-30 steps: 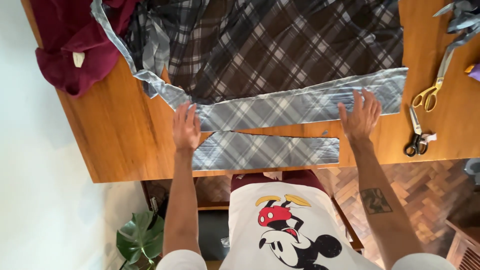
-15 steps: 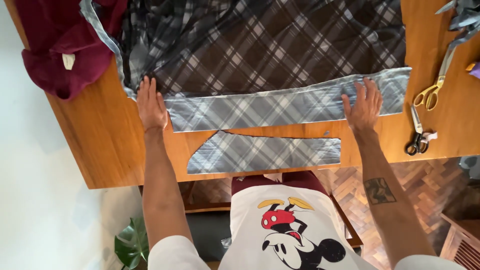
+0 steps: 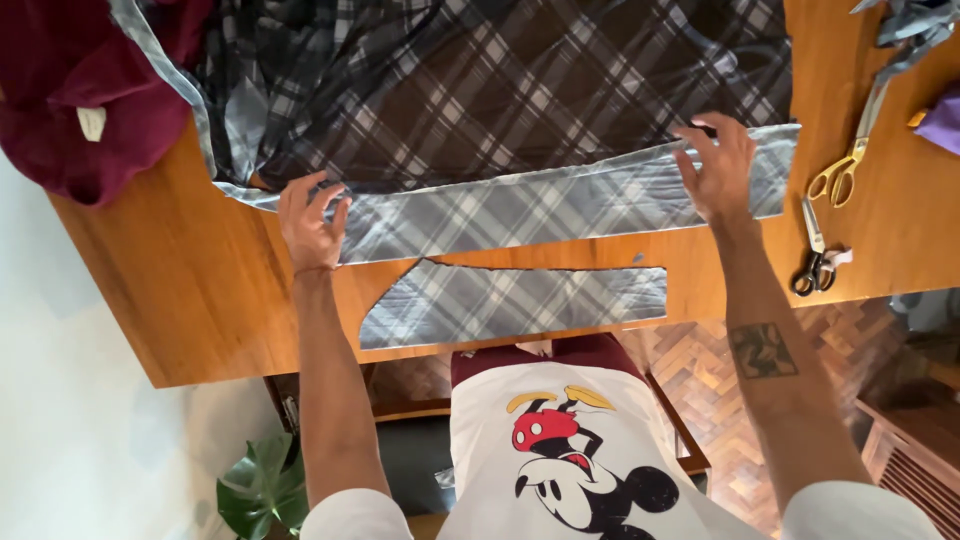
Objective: Cutting pieces of plaid fabric along marked lines using scissors on a wooden table.
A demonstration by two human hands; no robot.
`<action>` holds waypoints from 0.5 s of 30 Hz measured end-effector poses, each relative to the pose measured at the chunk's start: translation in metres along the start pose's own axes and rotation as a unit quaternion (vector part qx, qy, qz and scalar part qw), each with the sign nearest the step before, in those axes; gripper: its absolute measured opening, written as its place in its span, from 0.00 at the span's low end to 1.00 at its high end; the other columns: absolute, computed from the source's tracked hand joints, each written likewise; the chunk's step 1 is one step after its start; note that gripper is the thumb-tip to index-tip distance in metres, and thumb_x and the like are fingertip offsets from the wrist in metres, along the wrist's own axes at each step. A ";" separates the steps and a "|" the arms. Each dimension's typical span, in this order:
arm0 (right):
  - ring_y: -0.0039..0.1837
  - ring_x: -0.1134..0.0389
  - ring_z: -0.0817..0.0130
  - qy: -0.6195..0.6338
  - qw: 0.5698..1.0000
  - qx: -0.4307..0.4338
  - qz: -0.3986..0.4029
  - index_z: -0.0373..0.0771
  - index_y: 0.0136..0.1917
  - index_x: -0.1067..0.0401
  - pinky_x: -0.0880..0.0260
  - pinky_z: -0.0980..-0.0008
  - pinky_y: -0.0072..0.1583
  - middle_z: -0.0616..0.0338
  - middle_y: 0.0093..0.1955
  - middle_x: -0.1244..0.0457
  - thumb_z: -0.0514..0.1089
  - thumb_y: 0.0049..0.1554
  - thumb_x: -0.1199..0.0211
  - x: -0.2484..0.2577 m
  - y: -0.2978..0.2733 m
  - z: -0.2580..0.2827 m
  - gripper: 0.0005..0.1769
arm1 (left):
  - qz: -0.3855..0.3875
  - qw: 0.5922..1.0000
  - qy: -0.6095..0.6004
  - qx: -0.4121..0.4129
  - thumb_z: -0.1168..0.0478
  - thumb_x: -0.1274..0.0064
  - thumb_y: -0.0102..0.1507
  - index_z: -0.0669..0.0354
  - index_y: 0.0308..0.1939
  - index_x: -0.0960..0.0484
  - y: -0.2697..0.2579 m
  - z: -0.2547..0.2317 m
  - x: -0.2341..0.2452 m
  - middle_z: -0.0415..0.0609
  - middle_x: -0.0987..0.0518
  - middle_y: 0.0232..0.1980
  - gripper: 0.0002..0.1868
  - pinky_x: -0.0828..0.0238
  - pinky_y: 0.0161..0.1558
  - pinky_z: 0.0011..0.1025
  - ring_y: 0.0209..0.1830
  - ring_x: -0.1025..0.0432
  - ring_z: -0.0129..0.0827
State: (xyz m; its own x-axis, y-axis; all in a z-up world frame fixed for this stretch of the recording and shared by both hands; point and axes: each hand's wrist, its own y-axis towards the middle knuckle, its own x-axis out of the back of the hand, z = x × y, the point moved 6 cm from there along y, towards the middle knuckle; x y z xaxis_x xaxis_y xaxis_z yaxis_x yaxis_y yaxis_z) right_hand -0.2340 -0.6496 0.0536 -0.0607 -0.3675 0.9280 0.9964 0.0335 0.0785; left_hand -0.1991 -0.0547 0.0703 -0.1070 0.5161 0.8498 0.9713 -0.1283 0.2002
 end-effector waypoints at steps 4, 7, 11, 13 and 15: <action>0.73 0.39 0.54 -0.015 0.998 0.064 0.024 0.47 0.56 0.22 0.43 0.49 0.70 0.58 0.66 0.38 0.40 0.57 0.24 -0.002 0.018 0.001 0.14 | 0.025 0.999 -0.018 -0.016 0.63 0.31 0.59 0.54 0.45 0.14 -0.004 0.014 -0.006 0.47 0.21 0.59 0.12 0.33 0.62 0.46 0.61 0.30 0.50; 0.72 0.39 0.56 -0.051 0.995 0.064 0.049 0.48 0.52 0.22 0.44 0.50 0.69 0.63 0.64 0.36 0.42 0.55 0.23 -0.006 0.018 -0.010 0.12 | 0.006 1.000 0.000 -0.021 0.63 0.31 0.60 0.52 0.45 0.14 -0.005 0.021 -0.009 0.45 0.20 0.58 0.11 0.33 0.62 0.46 0.61 0.29 0.49; 0.70 0.38 0.57 -0.082 0.993 0.062 0.056 0.47 0.49 0.22 0.45 0.49 0.69 0.65 0.62 0.36 0.45 0.56 0.23 -0.010 0.016 -0.016 0.11 | -0.004 0.999 0.030 -0.015 0.62 0.31 0.62 0.51 0.43 0.14 -0.007 0.019 -0.006 0.43 0.20 0.55 0.08 0.33 0.60 0.44 0.59 0.28 0.47; 0.70 0.38 0.57 -0.083 0.993 0.060 0.054 0.47 0.48 0.23 0.45 0.49 0.70 0.65 0.61 0.36 0.45 0.56 0.23 -0.009 0.013 -0.016 0.10 | -0.003 0.999 0.038 -0.017 0.62 0.32 0.63 0.51 0.43 0.14 -0.004 0.014 -0.005 0.42 0.20 0.55 0.07 0.33 0.60 0.44 0.59 0.28 0.46; 0.70 0.38 0.58 -0.080 0.993 0.061 0.053 0.46 0.47 0.24 0.45 0.50 0.70 0.66 0.60 0.37 0.45 0.58 0.23 -0.009 0.011 -0.014 0.10 | -0.008 0.998 0.062 -0.025 0.63 0.34 0.64 0.53 0.43 0.15 -0.003 0.010 -0.003 0.44 0.21 0.55 0.06 0.34 0.60 0.44 0.59 0.29 0.46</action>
State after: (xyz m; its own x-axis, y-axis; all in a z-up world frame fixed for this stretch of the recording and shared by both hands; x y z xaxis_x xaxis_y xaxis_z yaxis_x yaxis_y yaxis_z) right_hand -0.2222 -0.6585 0.0410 0.0261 -0.2032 0.9788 0.9835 0.1804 0.0113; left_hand -0.1996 -0.0476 0.0628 -0.1512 0.4105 0.8992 0.9576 -0.1650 0.2363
